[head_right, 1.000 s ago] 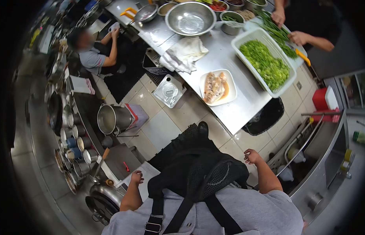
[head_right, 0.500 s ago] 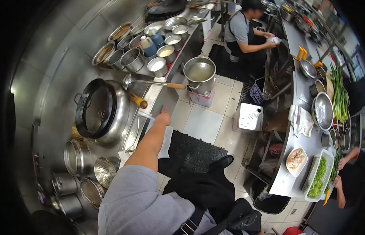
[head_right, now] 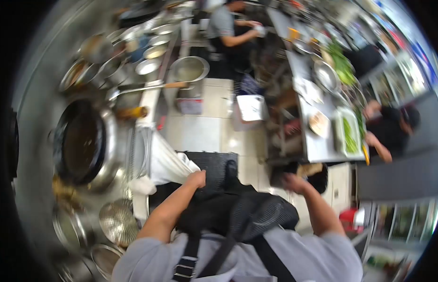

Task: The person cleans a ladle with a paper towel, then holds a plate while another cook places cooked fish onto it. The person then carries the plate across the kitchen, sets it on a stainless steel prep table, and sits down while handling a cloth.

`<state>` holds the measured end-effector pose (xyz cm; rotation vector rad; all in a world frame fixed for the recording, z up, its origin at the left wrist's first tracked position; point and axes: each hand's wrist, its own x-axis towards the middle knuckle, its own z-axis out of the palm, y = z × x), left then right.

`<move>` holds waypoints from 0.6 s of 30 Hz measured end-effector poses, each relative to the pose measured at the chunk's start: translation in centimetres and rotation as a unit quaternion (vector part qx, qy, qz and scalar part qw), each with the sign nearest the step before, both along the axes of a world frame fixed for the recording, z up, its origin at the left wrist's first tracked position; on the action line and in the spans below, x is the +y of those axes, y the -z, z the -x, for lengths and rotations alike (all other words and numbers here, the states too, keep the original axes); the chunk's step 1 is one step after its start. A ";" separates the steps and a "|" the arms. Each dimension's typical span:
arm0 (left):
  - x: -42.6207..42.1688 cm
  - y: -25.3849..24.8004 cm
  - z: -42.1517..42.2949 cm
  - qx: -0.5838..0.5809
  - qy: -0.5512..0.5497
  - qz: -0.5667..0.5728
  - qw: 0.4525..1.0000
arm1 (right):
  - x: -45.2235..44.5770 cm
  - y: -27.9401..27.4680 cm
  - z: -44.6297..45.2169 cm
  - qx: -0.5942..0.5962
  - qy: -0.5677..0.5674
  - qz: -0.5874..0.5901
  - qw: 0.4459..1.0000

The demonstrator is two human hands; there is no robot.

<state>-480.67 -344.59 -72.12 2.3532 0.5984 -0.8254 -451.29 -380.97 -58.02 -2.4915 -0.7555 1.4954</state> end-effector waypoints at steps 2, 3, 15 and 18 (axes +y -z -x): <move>-1.5 -7.6 0.1 -0.088 0.009 0.031 0.996 | 9.0 -1.3 -0.1 -0.044 -0.159 -0.039 0.985; -1.5 -10.5 0.3 -0.165 0.017 0.048 0.985 | 13.1 -1.3 1.2 -0.081 -0.175 -0.059 0.979; 8.3 -16.0 6.3 -0.470 -0.259 -0.083 0.840 | 40.5 8.2 17.9 0.561 -0.090 -0.245 0.786; 7.8 -15.1 7.2 -0.430 -0.319 -0.078 0.841 | 40.6 6.5 17.0 0.223 -0.455 -0.550 0.664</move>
